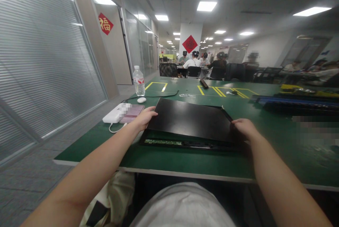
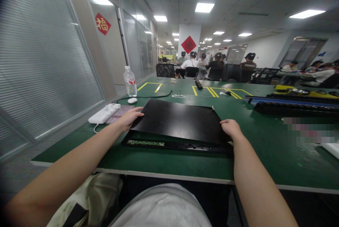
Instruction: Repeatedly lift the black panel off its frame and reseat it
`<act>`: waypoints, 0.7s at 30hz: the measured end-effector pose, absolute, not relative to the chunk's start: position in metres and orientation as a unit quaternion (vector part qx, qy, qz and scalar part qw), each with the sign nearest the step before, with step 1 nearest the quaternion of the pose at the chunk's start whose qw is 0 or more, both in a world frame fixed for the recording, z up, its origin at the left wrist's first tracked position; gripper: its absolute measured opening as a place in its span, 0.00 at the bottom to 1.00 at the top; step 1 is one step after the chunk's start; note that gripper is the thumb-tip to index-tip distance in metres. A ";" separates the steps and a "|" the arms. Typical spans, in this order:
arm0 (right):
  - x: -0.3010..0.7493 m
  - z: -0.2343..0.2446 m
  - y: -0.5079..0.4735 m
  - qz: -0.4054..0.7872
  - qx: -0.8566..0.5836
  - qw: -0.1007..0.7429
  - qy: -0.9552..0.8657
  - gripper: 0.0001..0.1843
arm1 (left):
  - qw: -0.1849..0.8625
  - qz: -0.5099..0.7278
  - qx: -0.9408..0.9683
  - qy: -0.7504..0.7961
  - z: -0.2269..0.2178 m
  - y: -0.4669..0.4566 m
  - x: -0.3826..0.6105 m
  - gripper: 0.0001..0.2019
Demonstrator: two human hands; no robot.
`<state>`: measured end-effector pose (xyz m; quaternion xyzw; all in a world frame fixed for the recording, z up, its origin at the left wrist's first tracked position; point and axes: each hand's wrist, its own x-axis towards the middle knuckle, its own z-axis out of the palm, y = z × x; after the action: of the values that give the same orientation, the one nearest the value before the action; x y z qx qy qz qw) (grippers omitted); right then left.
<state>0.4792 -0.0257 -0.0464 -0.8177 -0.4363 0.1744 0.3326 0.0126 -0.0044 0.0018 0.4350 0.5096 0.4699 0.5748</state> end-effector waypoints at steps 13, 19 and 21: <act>0.477 -0.047 -0.027 0.184 -0.812 0.348 -0.431 0.18 | 0.566 0.464 0.447 0.514 0.000 -0.004 0.015 0.30; 0.476 -0.046 -0.026 0.168 -0.818 0.349 -0.426 0.18 | 0.573 0.473 0.444 0.501 0.001 -0.005 0.017 0.28; 0.476 -0.045 -0.027 0.174 -0.814 0.355 -0.425 0.18 | 0.568 0.476 0.443 0.505 0.004 -0.007 0.018 0.28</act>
<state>0.4756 -0.0270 -0.0449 -0.8143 -0.4247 0.1743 0.3551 0.0180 -0.0071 0.0038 0.4427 0.5050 0.4761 0.5677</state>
